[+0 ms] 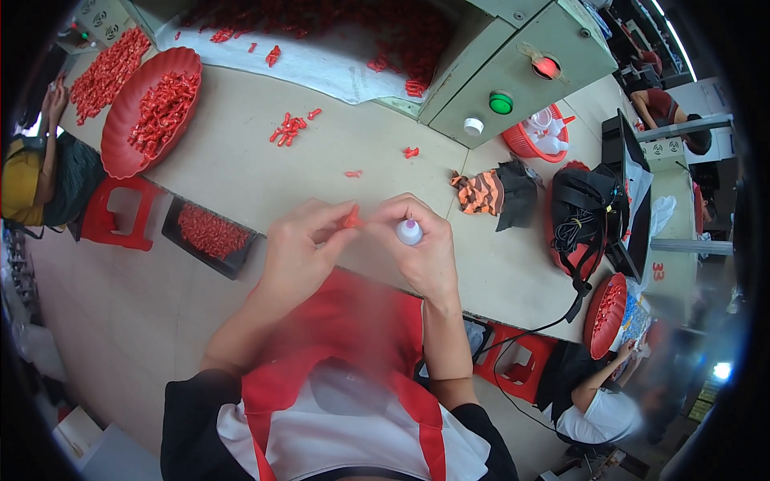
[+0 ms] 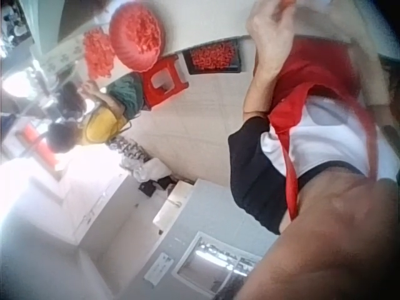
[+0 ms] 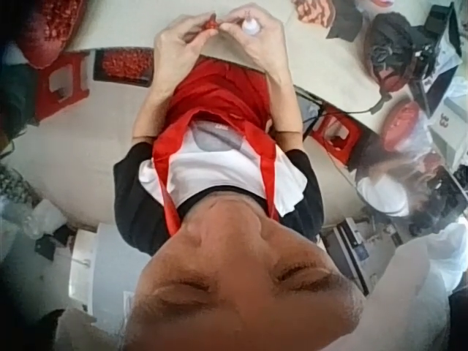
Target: The person retrieves plastic pieces from a machine, applies adhesive to components using a needle-tip glue bottle, and presses the pieces together by hand.
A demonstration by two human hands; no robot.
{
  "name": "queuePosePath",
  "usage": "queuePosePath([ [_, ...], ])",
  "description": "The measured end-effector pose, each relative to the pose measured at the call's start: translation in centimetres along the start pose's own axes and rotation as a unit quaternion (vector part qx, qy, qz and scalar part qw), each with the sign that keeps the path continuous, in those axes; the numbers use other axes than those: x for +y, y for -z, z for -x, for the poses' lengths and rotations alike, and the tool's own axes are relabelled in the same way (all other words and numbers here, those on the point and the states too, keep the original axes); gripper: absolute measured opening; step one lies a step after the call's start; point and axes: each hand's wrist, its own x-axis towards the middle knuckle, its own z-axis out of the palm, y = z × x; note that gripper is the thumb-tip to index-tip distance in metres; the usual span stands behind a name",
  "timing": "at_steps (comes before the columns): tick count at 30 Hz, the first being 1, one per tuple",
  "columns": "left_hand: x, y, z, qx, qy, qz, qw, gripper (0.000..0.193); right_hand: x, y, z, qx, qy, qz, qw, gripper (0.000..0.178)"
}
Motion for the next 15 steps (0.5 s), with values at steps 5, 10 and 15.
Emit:
queuePosePath([
  [5, -0.29, -0.08, 0.01, -0.001, 0.01, 0.008, 1.0, 0.028, 0.05, 0.06, -0.02, -0.004, -0.006, 0.015, 1.0, 0.008],
  [10, -0.07, -0.06, -0.07, -0.002, 0.022, 0.025, 0.999, 0.027, -0.44, -0.16, -0.06, -0.013, -0.055, -0.056, 0.997, 0.007],
  [15, -0.13, -0.06, -0.06, -0.003, 0.019, 0.027, 0.999, 0.027, -0.6, -0.12, -0.14, -0.022, -0.094, -0.1, 0.99, 0.008],
])
